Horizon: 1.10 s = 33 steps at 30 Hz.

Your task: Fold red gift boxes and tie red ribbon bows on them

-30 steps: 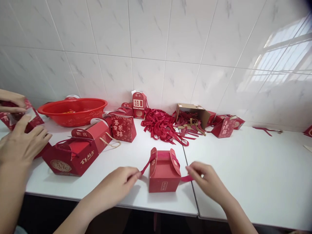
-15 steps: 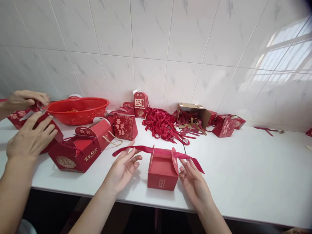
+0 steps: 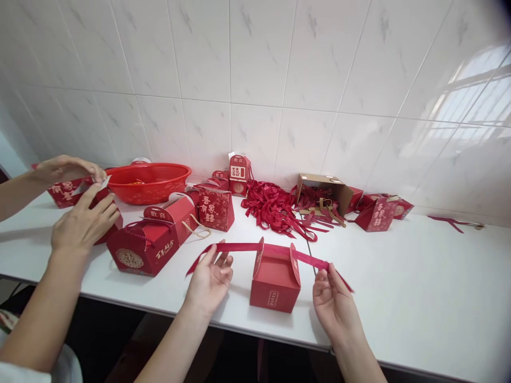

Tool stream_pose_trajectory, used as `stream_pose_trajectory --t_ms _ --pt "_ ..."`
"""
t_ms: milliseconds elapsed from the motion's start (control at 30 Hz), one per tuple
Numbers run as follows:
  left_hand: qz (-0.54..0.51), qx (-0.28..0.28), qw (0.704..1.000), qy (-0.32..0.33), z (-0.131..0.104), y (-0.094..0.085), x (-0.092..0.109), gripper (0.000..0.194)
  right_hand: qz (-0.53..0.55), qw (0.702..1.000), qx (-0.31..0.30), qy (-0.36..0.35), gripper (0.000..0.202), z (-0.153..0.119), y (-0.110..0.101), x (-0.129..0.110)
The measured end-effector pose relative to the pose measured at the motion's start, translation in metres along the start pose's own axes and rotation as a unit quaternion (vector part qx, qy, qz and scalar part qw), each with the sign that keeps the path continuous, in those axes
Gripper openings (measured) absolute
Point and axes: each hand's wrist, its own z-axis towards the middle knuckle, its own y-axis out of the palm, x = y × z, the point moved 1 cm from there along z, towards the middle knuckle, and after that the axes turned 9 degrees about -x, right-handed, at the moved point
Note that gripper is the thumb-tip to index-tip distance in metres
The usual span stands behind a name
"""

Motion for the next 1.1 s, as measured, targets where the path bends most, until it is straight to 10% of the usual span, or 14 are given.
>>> stream_pose_trajectory --t_ms 133,400,633,933,1100 --pt "0.068 -0.033 0.986 0.146 0.005 0.015 0.014 0.011 -0.164 0.972 -0.086 -0.143 0.021 0.005 0.013 -0.020" --pt "0.190 -0.176 0.914 0.311 0.001 0.079 0.047 0.012 -0.397 0.815 -0.203 -0.370 0.022 0.006 0.086 -0.061" --pt "0.308 -0.260 0.849 0.342 -0.007 0.121 0.044 0.015 -0.456 0.751 -0.308 -0.365 0.021 -0.003 0.133 -0.063" --pt "0.373 -0.339 0.816 0.284 -0.014 0.151 0.026 0.021 -0.431 0.788 -0.391 -0.201 0.026 -0.007 0.165 -0.050" --pt "0.459 -0.425 0.751 0.211 -0.027 0.152 0.017 0.022 -0.491 0.753 -0.404 -0.170 0.019 -0.014 0.163 -0.040"
